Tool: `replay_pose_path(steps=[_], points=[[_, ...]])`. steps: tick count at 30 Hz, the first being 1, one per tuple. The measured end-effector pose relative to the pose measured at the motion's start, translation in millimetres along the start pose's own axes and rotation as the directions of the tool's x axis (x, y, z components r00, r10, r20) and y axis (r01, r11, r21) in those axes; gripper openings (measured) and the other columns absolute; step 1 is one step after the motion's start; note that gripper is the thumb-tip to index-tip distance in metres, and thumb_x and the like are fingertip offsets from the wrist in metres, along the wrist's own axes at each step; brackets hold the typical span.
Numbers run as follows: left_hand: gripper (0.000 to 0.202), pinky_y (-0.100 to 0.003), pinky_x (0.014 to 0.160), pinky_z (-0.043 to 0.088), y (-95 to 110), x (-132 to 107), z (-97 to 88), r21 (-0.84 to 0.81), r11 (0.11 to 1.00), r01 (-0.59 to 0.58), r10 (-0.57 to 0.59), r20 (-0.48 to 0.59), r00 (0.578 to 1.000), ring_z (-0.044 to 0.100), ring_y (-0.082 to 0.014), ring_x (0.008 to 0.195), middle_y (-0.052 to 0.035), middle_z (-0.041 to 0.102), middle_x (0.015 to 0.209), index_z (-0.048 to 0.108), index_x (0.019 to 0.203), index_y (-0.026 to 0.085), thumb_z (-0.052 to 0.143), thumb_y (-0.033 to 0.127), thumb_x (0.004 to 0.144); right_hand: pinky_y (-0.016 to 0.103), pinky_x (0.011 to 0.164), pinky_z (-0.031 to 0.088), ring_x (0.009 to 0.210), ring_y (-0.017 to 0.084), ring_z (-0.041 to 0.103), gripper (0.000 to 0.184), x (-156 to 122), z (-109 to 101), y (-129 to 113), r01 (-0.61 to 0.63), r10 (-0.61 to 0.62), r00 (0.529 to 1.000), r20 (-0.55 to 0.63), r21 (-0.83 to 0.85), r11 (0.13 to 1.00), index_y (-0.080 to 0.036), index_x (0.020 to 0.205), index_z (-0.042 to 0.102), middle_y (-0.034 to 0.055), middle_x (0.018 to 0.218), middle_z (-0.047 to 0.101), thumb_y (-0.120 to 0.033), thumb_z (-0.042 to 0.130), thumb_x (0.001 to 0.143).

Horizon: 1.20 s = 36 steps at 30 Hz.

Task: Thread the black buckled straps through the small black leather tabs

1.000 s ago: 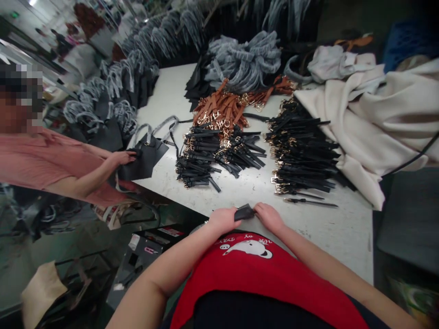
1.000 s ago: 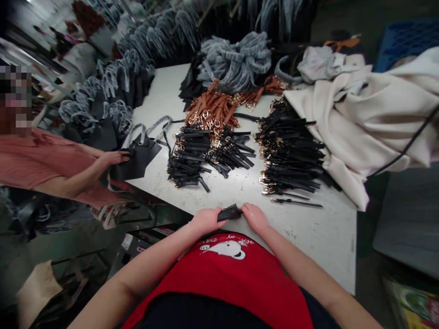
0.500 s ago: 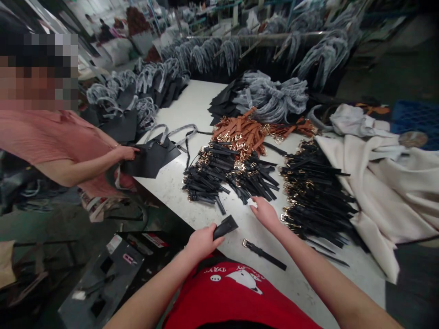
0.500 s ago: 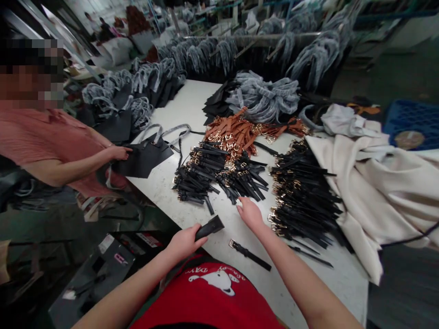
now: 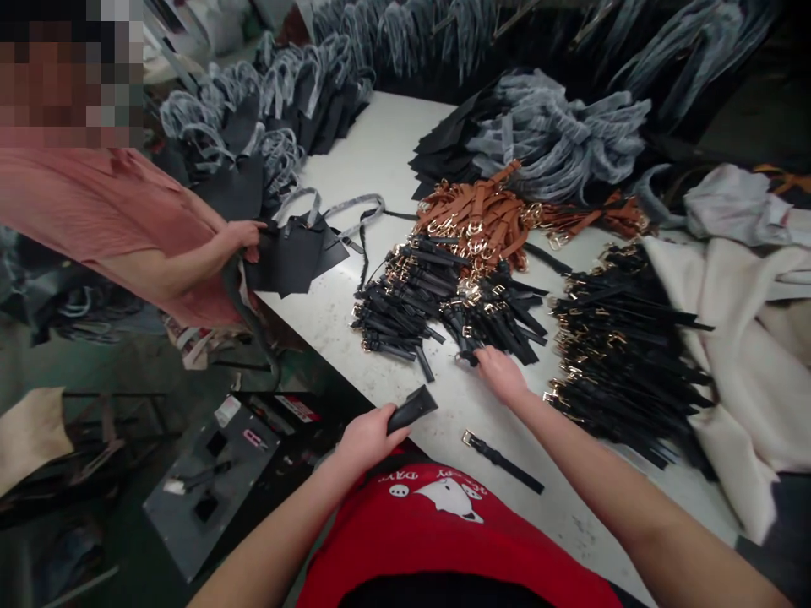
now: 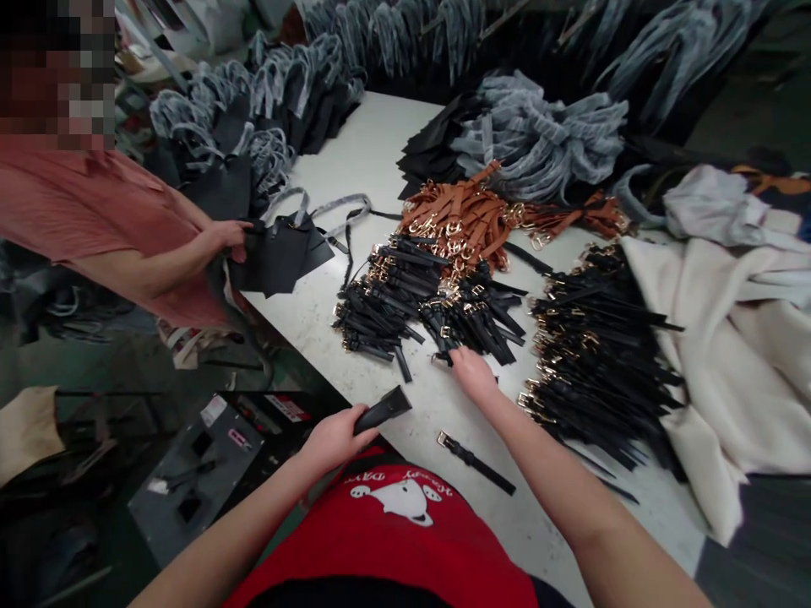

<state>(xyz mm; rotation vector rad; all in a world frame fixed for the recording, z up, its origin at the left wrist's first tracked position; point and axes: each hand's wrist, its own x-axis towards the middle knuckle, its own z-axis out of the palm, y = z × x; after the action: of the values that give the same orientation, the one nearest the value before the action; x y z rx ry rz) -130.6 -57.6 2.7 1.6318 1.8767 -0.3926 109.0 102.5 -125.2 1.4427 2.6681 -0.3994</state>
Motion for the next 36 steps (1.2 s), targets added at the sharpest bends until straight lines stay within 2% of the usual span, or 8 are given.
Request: replay_pose_path(steps=[3, 7, 11, 17, 19, 26, 31, 36], points=[[0.042, -0.026, 0.069, 0.043, 6, 3, -2.1, 0.022, 0.999, -0.040, 0.039, 0.028, 0.999, 0.060, -0.0196, 0.087, -0.0047, 0.064, 0.096, 0.050, 0.107, 0.026, 0.038, 0.055, 0.080, 0.027, 0.078, 0.036, 0.089, 0.018, 0.050, 0.027, -43, 21, -17, 0.068, -0.076, 0.992, 0.099, 0.074, 0.995, -0.015, 0.104, 0.052, 0.0093, 0.095, 0.053, -0.012, 0.038, 0.081], [0.044, -0.027, 0.071, 0.044, 16, 7, -4.7, 0.078, 0.994, -0.080, 0.073, 0.083, 0.994, 0.060, -0.0203, 0.087, -0.0052, 0.064, 0.095, 0.052, 0.105, 0.025, 0.037, 0.057, 0.079, 0.025, 0.081, 0.035, 0.092, 0.017, 0.048, 0.035, -72, 41, -29, 0.019, -0.034, 0.998, 0.050, 0.259, 0.966, -0.018, 0.115, 0.049, 0.0074, 0.099, 0.051, -0.020, 0.045, 0.081], [0.047, -0.029, 0.069, 0.045, 30, 13, -4.4, 0.167, 0.977, -0.129, 0.114, 0.098, 0.989, 0.061, -0.0217, 0.084, -0.0062, 0.065, 0.092, 0.052, 0.103, 0.023, 0.035, 0.059, 0.079, 0.024, 0.079, 0.035, 0.090, 0.015, 0.049, 0.031, -71, 44, -25, 0.010, -0.023, 0.999, 0.033, 0.371, 0.928, -0.022, 0.111, 0.054, 0.0051, 0.097, 0.051, -0.029, 0.047, 0.081], [0.051, -0.032, 0.074, 0.046, 72, 35, -0.6, 0.243, 0.956, -0.162, 0.160, 0.028, 0.987, 0.061, -0.0240, 0.088, -0.0090, 0.065, 0.095, 0.051, 0.107, 0.021, 0.034, 0.060, 0.079, 0.024, 0.080, 0.034, 0.091, 0.015, 0.048, 0.030, -64, 41, -18, 0.010, -0.026, 0.999, 0.039, 0.371, 0.928, -0.018, 0.106, 0.055, 0.0057, 0.097, 0.051, -0.023, 0.050, 0.077], [0.051, -0.033, 0.074, 0.046, 79, 41, 0.0, 0.249, 0.956, -0.158, 0.159, 0.017, 0.987, 0.061, -0.0242, 0.088, -0.0094, 0.065, 0.096, 0.051, 0.108, 0.020, 0.034, 0.060, 0.079, 0.025, 0.080, 0.035, 0.091, 0.015, 0.049, 0.029, -62, 42, -15, 0.027, -0.048, 0.998, 0.046, 0.386, 0.922, -0.016, 0.105, 0.054, 0.0063, 0.098, 0.052, -0.021, 0.050, 0.076], [0.051, -0.034, 0.072, 0.047, 72, 37, 2.2, 0.308, 0.938, -0.161, 0.163, 0.018, 0.986, 0.061, -0.0254, 0.087, -0.0103, 0.065, 0.093, 0.052, 0.105, 0.020, 0.033, 0.060, 0.079, 0.025, 0.076, 0.036, 0.086, 0.015, 0.050, 0.027, -60, 44, -8, 0.041, -0.066, 0.997, 0.050, 0.398, 0.917, -0.016, 0.099, 0.054, 0.0060, 0.095, 0.052, -0.017, 0.048, 0.073], [0.050, -0.034, 0.071, 0.047, 77, 39, 5.3, 0.305, 0.943, -0.133, 0.139, 0.004, 0.990, 0.062, -0.0252, 0.085, -0.0099, 0.066, 0.092, 0.051, 0.104, 0.019, 0.033, 0.059, 0.079, 0.024, 0.074, 0.036, 0.086, 0.015, 0.051, 0.025, -60, 37, -11, 0.055, -0.076, 0.996, 0.045, 0.359, 0.932, -0.016, 0.099, 0.053, 0.0065, 0.098, 0.049, -0.020, 0.049, 0.075], [0.050, -0.035, 0.072, 0.048, 80, 45, 3.5, 0.293, 0.949, -0.116, 0.116, 0.017, 0.993, 0.062, -0.0265, 0.086, -0.0104, 0.066, 0.093, 0.051, 0.106, 0.019, 0.033, 0.058, 0.079, 0.027, 0.069, 0.037, 0.083, 0.018, 0.052, 0.023, -68, 35, -12, -0.033, 0.018, 0.997, 0.071, 0.223, 0.974, -0.018, 0.098, 0.055, 0.0086, 0.099, 0.050, -0.029, 0.048, 0.079]])
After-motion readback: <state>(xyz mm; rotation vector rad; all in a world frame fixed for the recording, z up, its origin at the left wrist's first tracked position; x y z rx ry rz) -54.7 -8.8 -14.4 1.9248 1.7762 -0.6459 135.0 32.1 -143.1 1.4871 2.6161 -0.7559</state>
